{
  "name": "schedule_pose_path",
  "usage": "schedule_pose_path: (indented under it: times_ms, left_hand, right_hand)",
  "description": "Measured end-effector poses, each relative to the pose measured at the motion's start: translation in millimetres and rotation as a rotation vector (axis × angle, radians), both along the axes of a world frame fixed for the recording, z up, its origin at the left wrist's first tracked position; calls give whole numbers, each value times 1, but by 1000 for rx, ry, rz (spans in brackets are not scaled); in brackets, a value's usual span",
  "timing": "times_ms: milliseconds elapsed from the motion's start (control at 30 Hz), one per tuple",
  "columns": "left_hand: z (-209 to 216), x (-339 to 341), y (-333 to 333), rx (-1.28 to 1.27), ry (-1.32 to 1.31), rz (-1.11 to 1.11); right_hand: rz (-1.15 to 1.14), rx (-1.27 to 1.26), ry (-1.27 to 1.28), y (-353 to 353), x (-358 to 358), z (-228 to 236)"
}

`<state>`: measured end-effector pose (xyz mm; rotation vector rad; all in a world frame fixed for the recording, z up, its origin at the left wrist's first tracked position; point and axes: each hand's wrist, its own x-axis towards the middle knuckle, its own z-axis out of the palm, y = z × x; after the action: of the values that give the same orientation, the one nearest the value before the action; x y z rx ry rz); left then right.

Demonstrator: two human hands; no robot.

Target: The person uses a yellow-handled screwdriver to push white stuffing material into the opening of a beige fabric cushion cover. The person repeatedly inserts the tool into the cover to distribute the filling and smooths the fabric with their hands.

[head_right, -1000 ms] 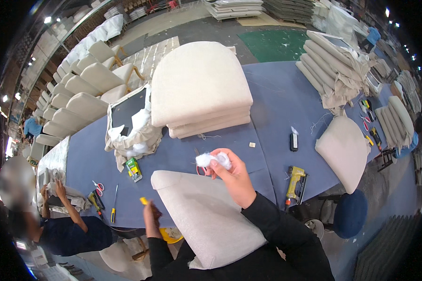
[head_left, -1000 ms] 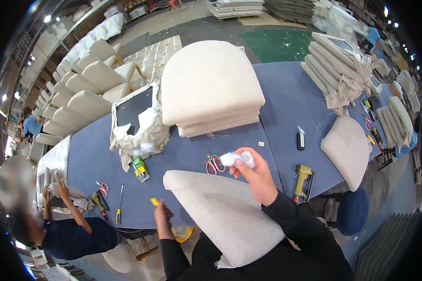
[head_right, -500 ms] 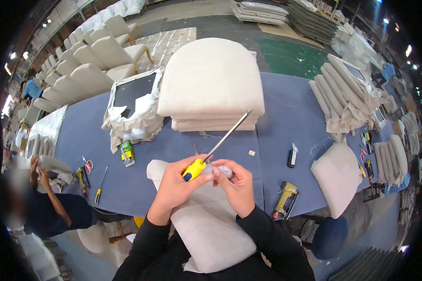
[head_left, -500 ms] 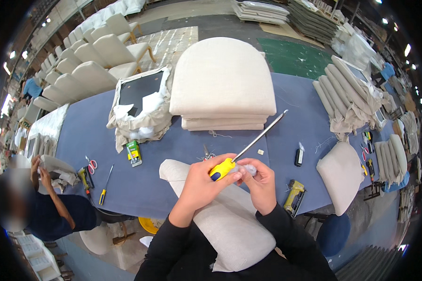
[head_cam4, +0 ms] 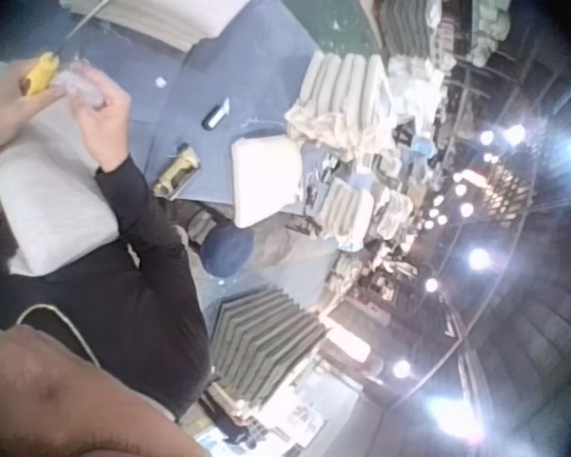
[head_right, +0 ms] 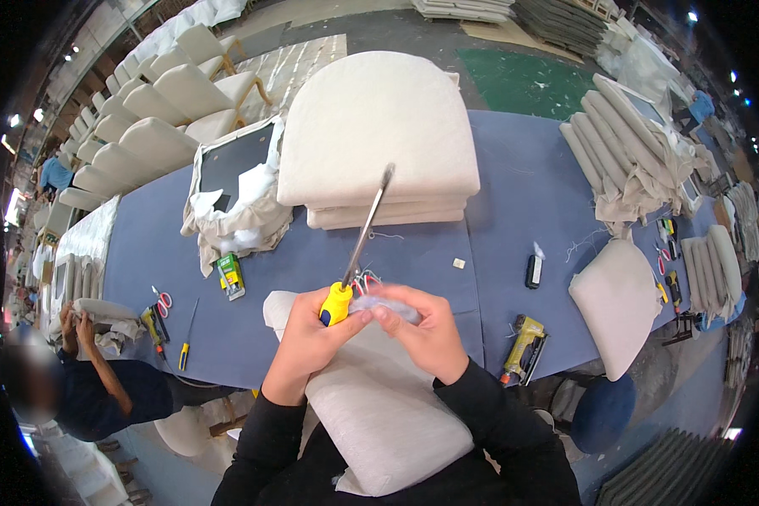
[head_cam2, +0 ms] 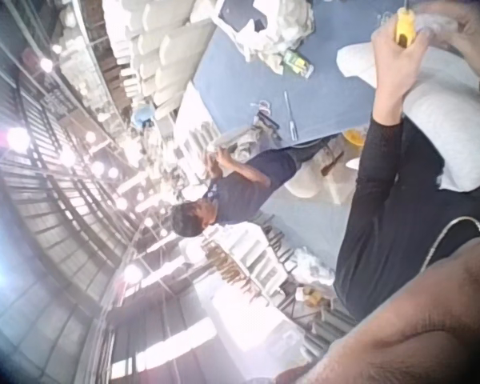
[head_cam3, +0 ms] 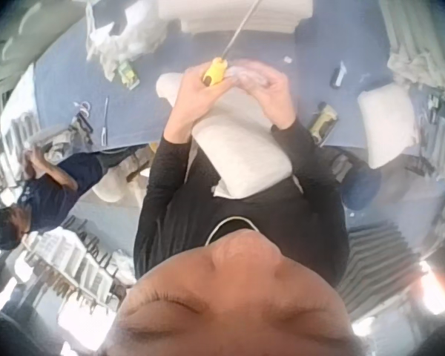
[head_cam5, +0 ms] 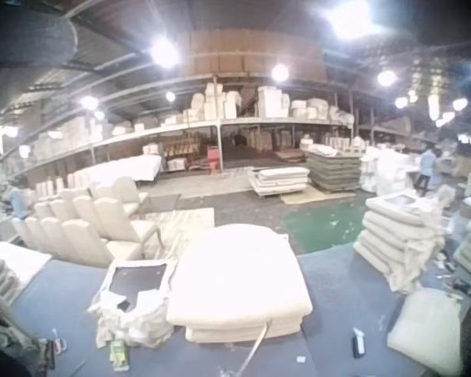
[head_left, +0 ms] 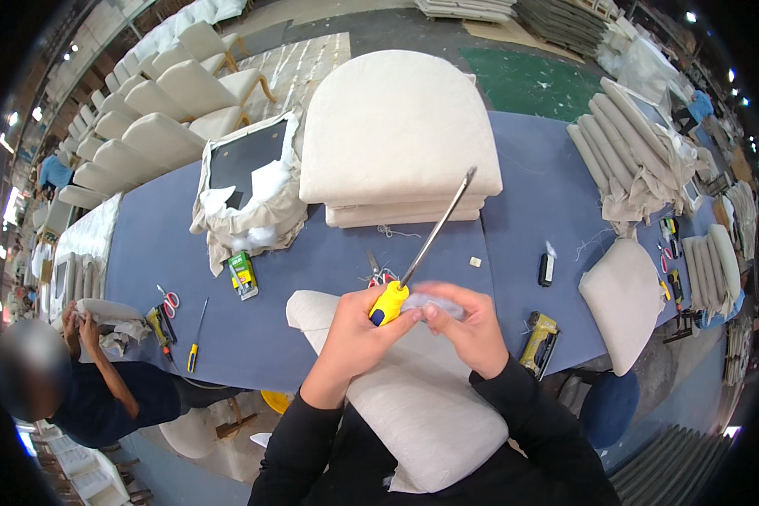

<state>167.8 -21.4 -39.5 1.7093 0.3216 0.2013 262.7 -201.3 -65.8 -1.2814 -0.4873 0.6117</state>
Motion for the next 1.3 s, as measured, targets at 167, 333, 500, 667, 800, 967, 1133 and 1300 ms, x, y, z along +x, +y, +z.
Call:
schedule_pose_path:
  times_ms: [167,333,500,667,800,967,1133,1300]
  left_hand:
    - [-2,1,9,-273,24,-45]
    - [-17,-4,25,-844,-120,120]
    - [-5,30,13,-321,12,139]
    - [-20,98,15,250,-173,51]
    - [-6,147,19,334,-288,306]
    - [20,112,3,-229,-487,255]
    - [14,41,-25,-419,-265,197]
    - [-7,14,-39,-431,-180,96]
  right_hand:
    - [-54,-54,94,-6,8,-14]
    - [-450,305,315,-29,48,-62]
    - [-473,172,80,-23,15,2]
    - [13,-77,-763,-80,-16,90]
    - [-20,-379,-1355,-67,-16,107]
    - [-247,-422,-1315,-70,38,83]
    - [-238,-391,-1201,-82,64,88]
    - [-149,-313,-1020,-78,70,97]
